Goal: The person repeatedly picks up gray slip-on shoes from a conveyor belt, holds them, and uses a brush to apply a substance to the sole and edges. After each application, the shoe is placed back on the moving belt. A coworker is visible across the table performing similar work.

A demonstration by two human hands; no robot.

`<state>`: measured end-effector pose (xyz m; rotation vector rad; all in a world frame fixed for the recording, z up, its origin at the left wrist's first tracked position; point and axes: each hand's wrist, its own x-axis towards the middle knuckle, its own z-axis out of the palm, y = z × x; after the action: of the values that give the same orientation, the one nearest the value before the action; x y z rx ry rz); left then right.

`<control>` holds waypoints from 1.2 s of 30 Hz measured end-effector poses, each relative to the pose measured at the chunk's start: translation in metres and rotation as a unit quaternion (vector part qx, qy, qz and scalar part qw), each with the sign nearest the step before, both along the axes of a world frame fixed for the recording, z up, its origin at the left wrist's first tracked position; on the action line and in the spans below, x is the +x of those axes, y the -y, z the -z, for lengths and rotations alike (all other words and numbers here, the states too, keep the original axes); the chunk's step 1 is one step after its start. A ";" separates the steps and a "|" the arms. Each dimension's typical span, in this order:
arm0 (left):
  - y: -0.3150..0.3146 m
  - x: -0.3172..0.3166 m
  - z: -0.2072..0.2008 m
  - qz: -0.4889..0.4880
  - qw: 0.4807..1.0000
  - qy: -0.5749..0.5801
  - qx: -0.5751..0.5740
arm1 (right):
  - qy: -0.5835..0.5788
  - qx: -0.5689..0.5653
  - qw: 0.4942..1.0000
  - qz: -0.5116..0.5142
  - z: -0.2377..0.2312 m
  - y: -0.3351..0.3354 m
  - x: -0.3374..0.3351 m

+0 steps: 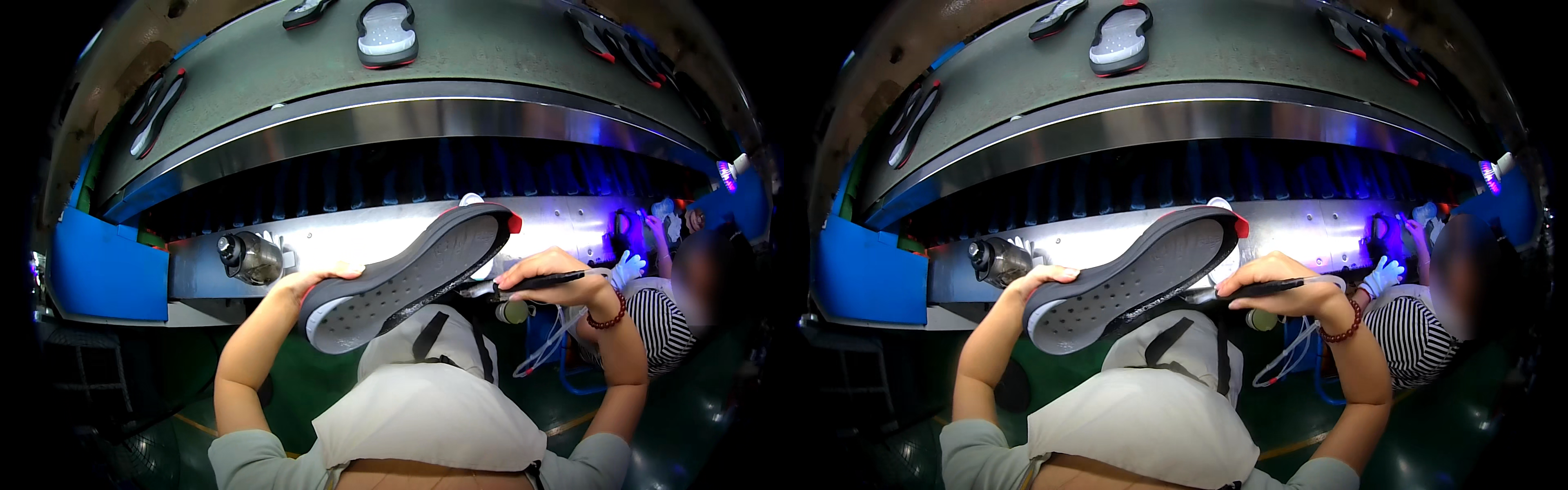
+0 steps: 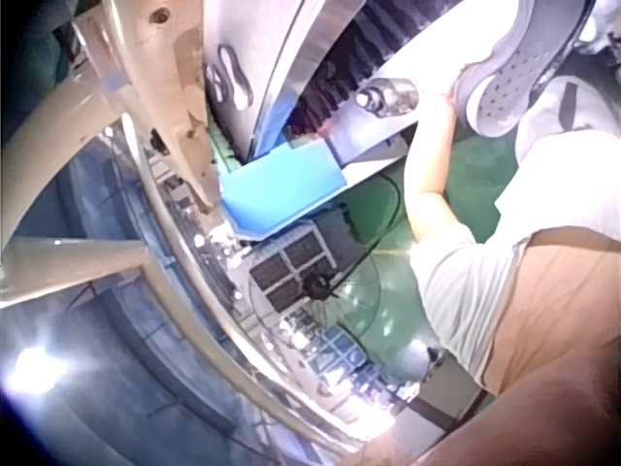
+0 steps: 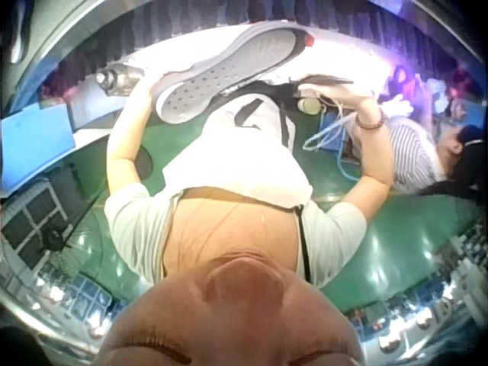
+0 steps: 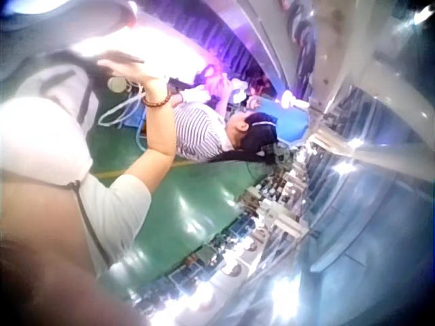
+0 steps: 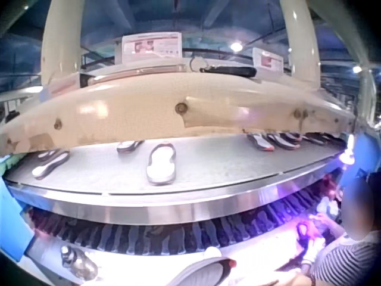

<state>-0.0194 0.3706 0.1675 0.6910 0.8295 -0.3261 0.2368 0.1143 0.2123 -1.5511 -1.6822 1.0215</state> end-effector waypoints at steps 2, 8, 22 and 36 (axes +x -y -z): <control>0.005 0.001 0.011 -0.023 0.997 0.052 -0.051 | -0.053 0.000 0.997 0.052 -0.001 -0.004 -0.012; 0.034 0.037 0.043 -0.079 0.973 0.166 -0.143 | -0.261 -0.039 0.945 0.193 0.029 -0.036 -0.048; 0.031 0.042 0.096 -0.135 0.955 0.162 -0.208 | -0.298 -0.045 0.902 0.308 0.072 -0.044 -0.074; 0.031 0.052 0.103 -0.114 0.968 0.092 -0.202 | -0.451 0.147 0.560 0.680 0.158 0.027 -0.083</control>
<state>0.0329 0.3392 0.0648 0.2373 0.6304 -0.2092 0.1540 0.0874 0.0539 -1.1579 0.2709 0.3749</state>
